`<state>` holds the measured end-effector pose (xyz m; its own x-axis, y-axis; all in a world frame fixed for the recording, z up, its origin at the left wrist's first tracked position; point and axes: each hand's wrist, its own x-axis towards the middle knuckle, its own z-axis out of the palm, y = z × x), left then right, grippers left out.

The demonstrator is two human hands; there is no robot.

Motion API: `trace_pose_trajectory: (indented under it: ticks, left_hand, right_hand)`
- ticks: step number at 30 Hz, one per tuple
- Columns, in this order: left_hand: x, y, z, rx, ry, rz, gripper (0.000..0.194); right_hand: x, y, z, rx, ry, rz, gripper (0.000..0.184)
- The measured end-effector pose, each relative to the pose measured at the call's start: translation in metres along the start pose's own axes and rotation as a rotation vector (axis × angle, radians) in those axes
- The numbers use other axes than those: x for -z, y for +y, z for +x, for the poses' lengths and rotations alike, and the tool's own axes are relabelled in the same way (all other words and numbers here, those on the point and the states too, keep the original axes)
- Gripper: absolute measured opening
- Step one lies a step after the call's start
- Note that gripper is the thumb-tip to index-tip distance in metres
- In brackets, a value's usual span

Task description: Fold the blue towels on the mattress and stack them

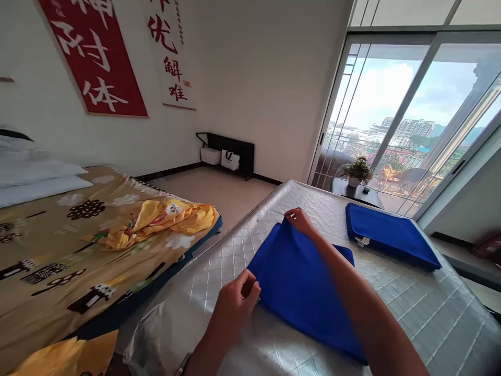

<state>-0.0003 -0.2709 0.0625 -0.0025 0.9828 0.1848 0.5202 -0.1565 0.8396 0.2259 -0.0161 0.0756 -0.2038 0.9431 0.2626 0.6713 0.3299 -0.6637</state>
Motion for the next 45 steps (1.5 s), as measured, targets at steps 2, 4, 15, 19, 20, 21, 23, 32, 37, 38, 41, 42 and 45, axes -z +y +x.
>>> trace_pose_trajectory:
  ticks: [2,4,15,19,20,21,23,32,37,38,41,42,45]
  left_hand:
    - [0.006,-0.013,0.005,-0.030,0.071,0.175,0.026]
    - [0.007,-0.026,0.010,-0.055,0.120,0.322,0.023]
    - [-0.010,-0.072,0.011,-0.129,0.234,0.560,0.023]
    - [-0.008,-0.074,0.010,-0.111,0.197,0.533,0.030]
    - [-0.007,-0.073,0.011,-0.103,0.184,0.525,0.031]
    - [-0.006,-0.072,0.011,-0.096,0.173,0.515,0.030]
    - [-0.003,-0.070,0.011,-0.085,0.156,0.491,0.029]
    - [-0.001,-0.063,0.013,-0.060,0.116,0.397,0.029]
    - [0.004,-0.067,0.019,-0.183,0.275,0.407,0.033]
    - [0.007,-0.063,0.020,-0.216,0.311,0.415,0.034]
    - [0.023,-0.030,0.024,-0.328,0.390,0.423,0.038]
    - [0.029,-0.014,0.026,-0.372,0.413,0.421,0.039]
    - [0.042,0.047,0.031,-0.492,0.467,0.412,0.041]
  right_hand:
    - [-0.022,-0.004,0.007,0.007,-0.029,-0.061,0.022]
    - [-0.041,-0.004,0.011,0.000,-0.053,-0.121,0.021]
    - [-0.074,0.022,0.016,-0.033,-0.102,-0.262,0.020]
    - [-0.074,0.021,0.020,-0.046,-0.097,-0.220,0.019]
    - [-0.074,0.020,0.020,-0.051,-0.093,-0.205,0.019]
    - [-0.072,0.019,0.019,-0.057,-0.086,-0.190,0.019]
    - [-0.069,0.016,0.016,-0.067,-0.066,-0.160,0.019]
    - [-0.022,-0.014,-0.005,-0.009,0.029,0.008,0.021]
    - [0.045,-0.034,-0.051,0.099,0.155,0.075,0.029]
    - [0.062,-0.037,-0.067,0.135,0.192,0.075,0.031]
    - [0.115,-0.046,-0.120,0.253,0.322,0.038,0.031]
    - [0.132,-0.049,-0.138,0.270,0.369,0.022,0.031]
    - [0.179,-0.058,-0.190,0.242,0.513,-0.005,0.032]
